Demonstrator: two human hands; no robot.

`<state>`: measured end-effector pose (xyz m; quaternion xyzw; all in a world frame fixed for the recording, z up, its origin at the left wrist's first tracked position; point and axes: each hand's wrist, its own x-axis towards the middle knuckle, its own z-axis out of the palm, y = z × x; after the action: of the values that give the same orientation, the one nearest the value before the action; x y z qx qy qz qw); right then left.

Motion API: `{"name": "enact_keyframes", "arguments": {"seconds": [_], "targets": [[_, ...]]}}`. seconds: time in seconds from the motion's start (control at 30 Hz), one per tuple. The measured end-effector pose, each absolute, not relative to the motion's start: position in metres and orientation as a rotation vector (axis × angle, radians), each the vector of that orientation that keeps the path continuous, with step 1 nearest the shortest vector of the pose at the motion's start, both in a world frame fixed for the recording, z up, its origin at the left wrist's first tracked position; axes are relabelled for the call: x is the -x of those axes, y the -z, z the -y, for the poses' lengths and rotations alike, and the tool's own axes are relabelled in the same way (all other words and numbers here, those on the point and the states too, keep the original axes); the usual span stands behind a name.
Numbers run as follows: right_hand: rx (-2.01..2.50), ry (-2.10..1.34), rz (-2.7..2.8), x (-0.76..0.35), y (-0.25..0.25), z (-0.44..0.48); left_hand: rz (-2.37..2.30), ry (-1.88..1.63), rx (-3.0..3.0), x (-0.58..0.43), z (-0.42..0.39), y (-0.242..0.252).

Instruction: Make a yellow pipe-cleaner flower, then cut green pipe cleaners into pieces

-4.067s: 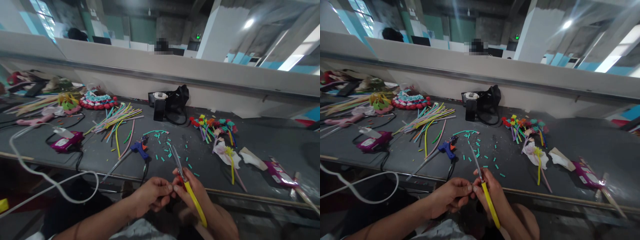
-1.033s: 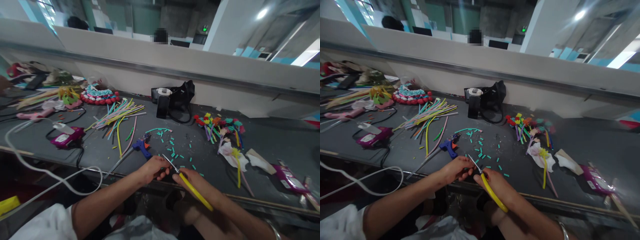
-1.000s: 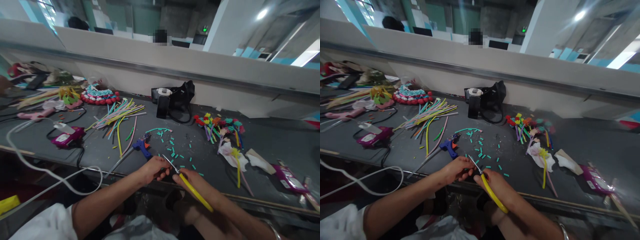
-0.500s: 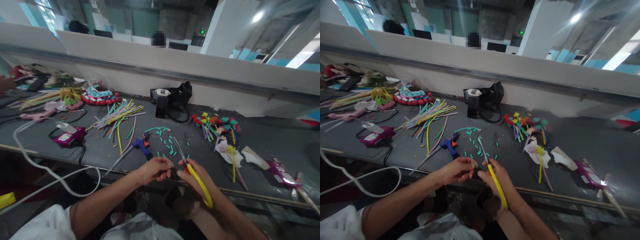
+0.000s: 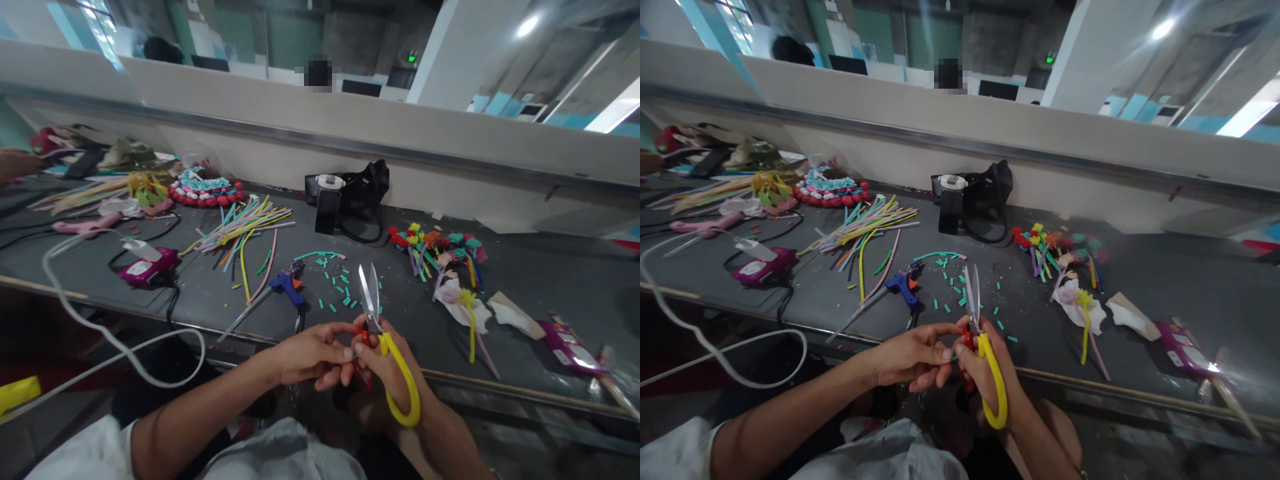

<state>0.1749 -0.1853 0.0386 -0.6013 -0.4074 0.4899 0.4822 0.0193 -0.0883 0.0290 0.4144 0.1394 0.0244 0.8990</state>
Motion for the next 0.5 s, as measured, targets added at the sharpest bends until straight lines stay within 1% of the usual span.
{"name": "enact_keyframes", "arguments": {"seconds": [0.07,0.17,0.23,0.5], "targets": [[1.579,-1.039,1.061,-0.178,-0.037,0.186,-0.301,-0.049,-0.885,-0.014,0.087,-0.028],[1.764,-0.68,1.192,-0.185,-0.038,0.186,-0.388,-0.026,-0.951,-0.003,0.082,-0.026],[1.817,-0.542,1.231,-0.189,-0.039,0.186,-0.462,-0.023,-0.981,0.001,0.079,-0.027],[1.834,-0.458,1.346,-0.181,-0.041,0.181,-0.571,-0.109,-1.087,-0.02,0.089,-0.036]]}}
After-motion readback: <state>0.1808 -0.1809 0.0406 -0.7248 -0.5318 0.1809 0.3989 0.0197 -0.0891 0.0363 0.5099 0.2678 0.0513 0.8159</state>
